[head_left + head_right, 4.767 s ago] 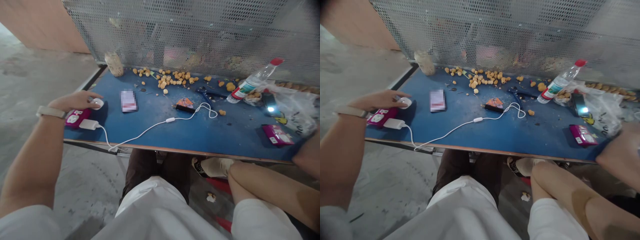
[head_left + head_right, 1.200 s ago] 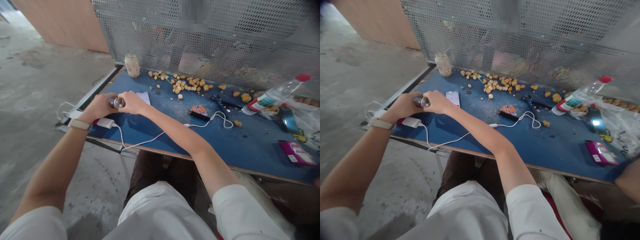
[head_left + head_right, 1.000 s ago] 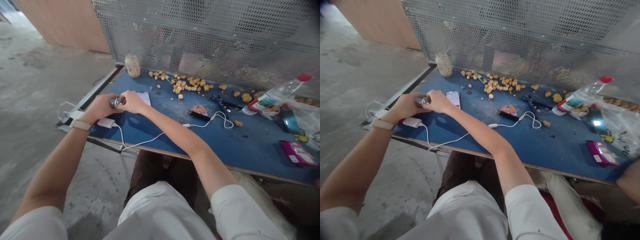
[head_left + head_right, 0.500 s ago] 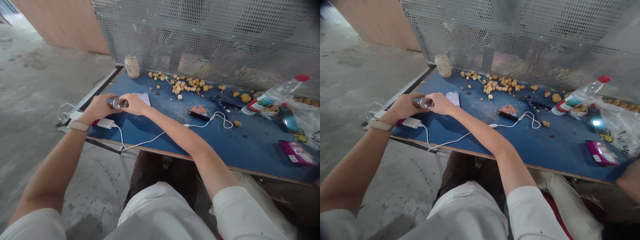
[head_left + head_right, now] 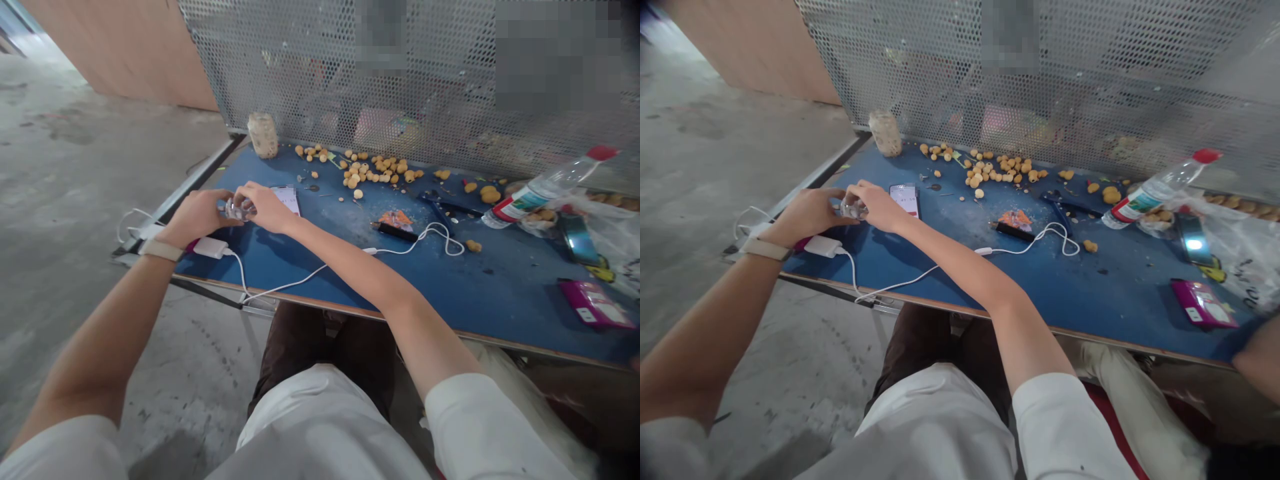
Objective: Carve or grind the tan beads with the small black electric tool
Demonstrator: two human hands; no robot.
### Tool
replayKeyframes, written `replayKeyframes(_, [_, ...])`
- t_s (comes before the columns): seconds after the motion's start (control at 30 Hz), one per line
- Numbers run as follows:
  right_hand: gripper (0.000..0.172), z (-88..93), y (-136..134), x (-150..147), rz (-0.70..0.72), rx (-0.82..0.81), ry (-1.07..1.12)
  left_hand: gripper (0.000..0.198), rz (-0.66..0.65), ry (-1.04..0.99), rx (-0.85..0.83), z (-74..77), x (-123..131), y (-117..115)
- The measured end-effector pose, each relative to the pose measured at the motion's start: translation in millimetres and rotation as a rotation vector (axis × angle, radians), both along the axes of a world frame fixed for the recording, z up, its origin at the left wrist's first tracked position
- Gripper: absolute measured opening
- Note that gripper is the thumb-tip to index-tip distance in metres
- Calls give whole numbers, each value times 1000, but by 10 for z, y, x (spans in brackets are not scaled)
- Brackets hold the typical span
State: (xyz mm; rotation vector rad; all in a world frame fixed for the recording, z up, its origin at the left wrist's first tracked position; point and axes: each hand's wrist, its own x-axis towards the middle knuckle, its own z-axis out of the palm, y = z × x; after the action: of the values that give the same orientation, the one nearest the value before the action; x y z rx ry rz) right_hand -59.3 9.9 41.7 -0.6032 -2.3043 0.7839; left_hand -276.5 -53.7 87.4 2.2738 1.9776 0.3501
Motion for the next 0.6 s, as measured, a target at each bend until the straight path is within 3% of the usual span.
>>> replayKeyframes(0.17, [39,-76,21,-98,-194,-35,111,81,20,19,54,35,47,-18])
replayKeyframes(0.4, [38,-73,6,-230,-161,-96,196,79,30,43,34,-14,-65,34])
replayKeyframes(0.5, [36,-51,17,-42,-147,-49,156,71,6,40,12,-29,-140,115])
replayKeyframes(0.6, [34,-13,107,420,-158,19,120,65,-1,39,-28,-33,-172,223])
